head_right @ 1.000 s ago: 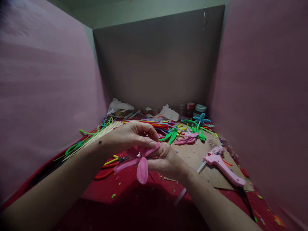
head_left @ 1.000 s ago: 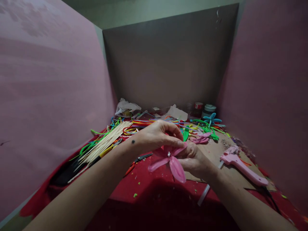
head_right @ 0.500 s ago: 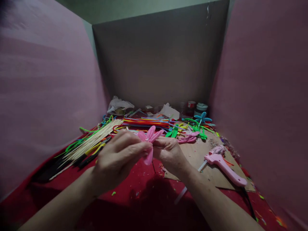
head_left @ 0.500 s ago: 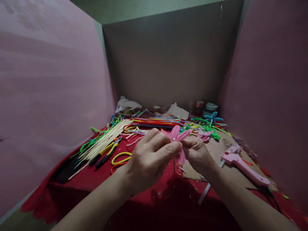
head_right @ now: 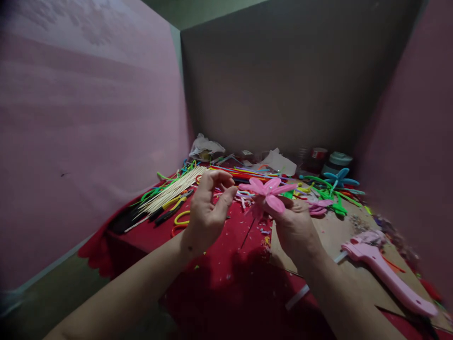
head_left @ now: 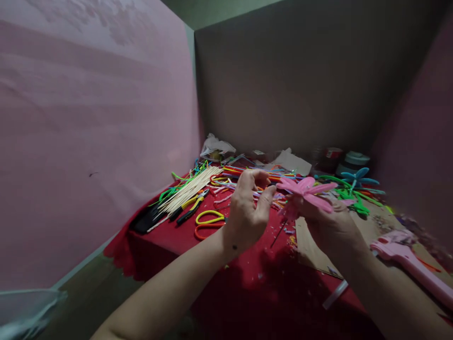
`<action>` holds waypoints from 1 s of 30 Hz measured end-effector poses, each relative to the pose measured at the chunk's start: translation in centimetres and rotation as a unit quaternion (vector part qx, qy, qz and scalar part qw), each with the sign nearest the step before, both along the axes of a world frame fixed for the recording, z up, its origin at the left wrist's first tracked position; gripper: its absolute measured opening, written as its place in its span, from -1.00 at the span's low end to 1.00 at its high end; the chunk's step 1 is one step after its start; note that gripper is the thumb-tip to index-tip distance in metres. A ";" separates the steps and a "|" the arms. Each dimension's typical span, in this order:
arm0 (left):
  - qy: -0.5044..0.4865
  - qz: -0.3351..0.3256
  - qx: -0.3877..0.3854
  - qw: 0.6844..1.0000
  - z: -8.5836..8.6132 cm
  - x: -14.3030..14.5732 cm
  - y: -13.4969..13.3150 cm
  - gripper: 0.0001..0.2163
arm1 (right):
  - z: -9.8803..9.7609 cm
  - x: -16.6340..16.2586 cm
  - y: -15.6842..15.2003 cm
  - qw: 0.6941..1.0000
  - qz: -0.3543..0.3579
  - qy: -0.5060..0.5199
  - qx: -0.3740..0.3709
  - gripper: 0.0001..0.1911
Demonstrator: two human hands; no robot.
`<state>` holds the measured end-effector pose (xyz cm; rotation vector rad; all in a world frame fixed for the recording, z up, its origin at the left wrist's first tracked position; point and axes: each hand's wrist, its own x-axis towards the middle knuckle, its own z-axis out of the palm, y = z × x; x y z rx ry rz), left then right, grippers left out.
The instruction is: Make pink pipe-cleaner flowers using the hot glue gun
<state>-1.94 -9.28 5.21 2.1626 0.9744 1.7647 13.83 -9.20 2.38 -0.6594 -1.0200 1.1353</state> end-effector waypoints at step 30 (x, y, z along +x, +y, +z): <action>0.100 -0.148 -0.143 0.973 -4.6 4.2 4.4 -0.83 | -1.7 -0.5 1.6 0.993 -0.111 -0.028 0.005 -0.91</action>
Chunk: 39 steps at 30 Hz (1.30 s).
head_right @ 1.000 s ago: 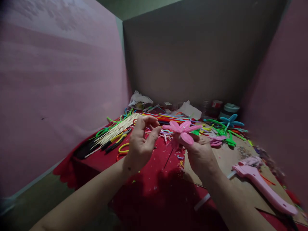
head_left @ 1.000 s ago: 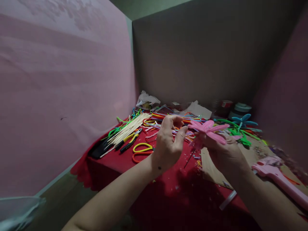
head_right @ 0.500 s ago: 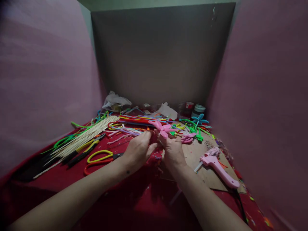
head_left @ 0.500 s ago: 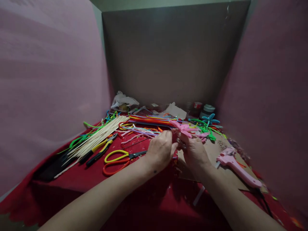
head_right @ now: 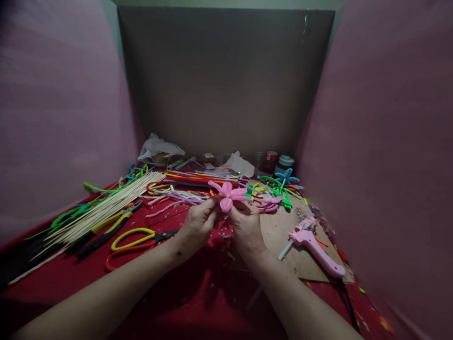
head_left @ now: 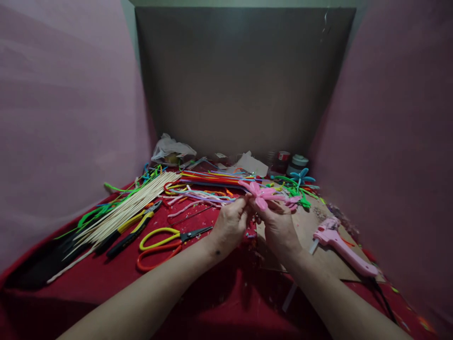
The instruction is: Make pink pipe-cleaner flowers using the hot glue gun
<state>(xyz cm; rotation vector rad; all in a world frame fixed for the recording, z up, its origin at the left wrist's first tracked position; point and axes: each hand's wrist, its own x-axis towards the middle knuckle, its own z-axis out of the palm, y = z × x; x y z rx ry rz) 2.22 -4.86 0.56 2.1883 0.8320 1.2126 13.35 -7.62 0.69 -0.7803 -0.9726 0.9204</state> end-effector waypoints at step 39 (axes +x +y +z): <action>-0.154 -0.180 -0.339 0.911 4.4 -3.2 -0.7 -0.61 | -1.5 1.4 -0.2 0.910 -0.180 -0.327 0.182 -0.85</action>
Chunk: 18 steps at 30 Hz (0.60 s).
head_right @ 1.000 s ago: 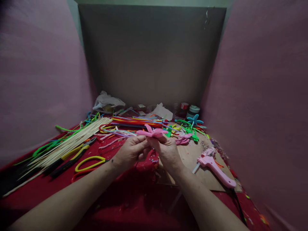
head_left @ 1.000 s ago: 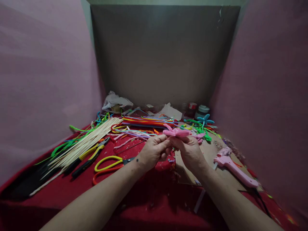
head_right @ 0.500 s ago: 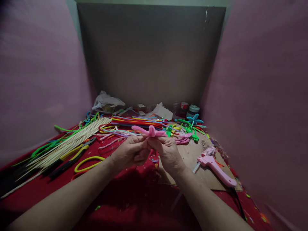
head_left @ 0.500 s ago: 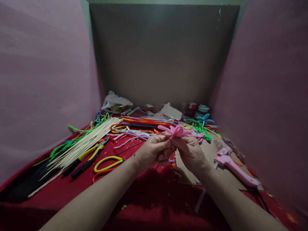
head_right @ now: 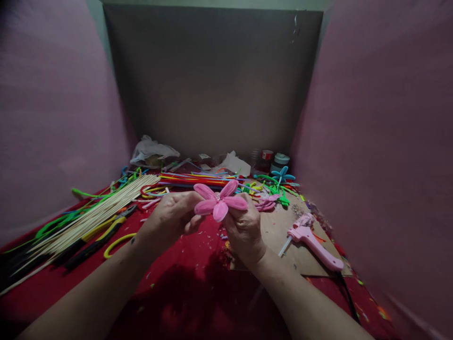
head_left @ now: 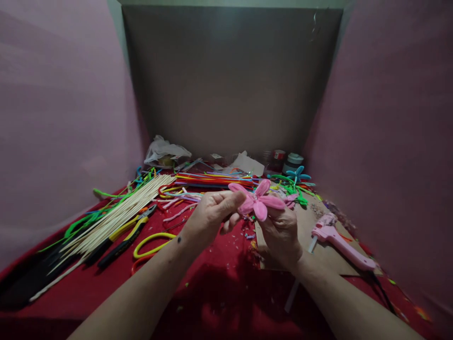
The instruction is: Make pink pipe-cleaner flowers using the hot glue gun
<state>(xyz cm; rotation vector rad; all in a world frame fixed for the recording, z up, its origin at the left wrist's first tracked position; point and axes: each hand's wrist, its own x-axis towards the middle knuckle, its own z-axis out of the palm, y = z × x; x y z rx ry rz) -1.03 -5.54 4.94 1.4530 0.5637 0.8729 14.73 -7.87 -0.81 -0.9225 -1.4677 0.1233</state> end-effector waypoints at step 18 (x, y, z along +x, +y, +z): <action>0.058 -0.074 0.042 0.995 -1.1 0.1 1.7 -0.86 | 0.3 -1.1 -0.6 0.995 0.046 0.085 -0.032 -0.88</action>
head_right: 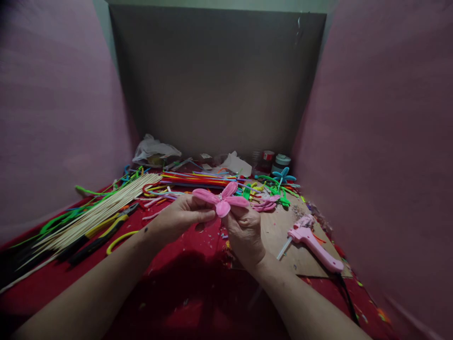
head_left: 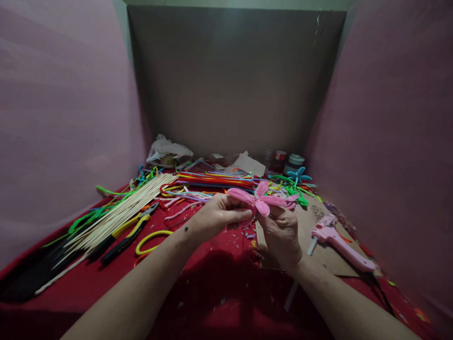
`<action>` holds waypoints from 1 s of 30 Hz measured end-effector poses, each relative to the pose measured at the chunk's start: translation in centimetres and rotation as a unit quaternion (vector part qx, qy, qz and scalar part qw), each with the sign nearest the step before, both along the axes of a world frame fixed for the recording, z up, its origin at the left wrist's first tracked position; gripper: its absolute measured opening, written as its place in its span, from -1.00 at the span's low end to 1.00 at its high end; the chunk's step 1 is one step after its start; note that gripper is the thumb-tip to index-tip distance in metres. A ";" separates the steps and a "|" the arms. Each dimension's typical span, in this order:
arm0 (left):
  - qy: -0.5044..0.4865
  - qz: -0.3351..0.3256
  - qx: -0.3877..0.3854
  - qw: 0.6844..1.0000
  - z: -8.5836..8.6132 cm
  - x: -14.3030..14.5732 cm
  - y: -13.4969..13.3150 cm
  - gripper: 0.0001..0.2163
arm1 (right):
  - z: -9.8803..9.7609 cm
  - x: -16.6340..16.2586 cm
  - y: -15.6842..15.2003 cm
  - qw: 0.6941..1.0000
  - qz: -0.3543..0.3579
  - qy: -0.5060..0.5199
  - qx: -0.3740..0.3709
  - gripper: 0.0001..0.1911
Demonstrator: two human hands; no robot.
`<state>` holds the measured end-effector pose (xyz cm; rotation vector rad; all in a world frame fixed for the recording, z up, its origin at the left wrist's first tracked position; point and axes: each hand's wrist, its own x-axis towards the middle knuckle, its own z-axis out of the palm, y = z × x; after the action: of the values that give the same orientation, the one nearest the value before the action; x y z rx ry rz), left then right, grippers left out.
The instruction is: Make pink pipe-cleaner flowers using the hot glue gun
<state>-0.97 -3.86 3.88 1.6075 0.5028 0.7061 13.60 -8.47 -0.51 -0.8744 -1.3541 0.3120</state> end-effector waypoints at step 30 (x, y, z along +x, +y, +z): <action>-0.095 0.068 -0.111 0.987 0.3 -0.2 0.4 -0.79 | -0.9 0.4 0.1 0.995 -0.010 -0.082 0.055 -0.90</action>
<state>-1.16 -3.48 4.21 1.2923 0.5352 0.8650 13.97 -8.40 -1.38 -0.8346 -1.4990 0.1504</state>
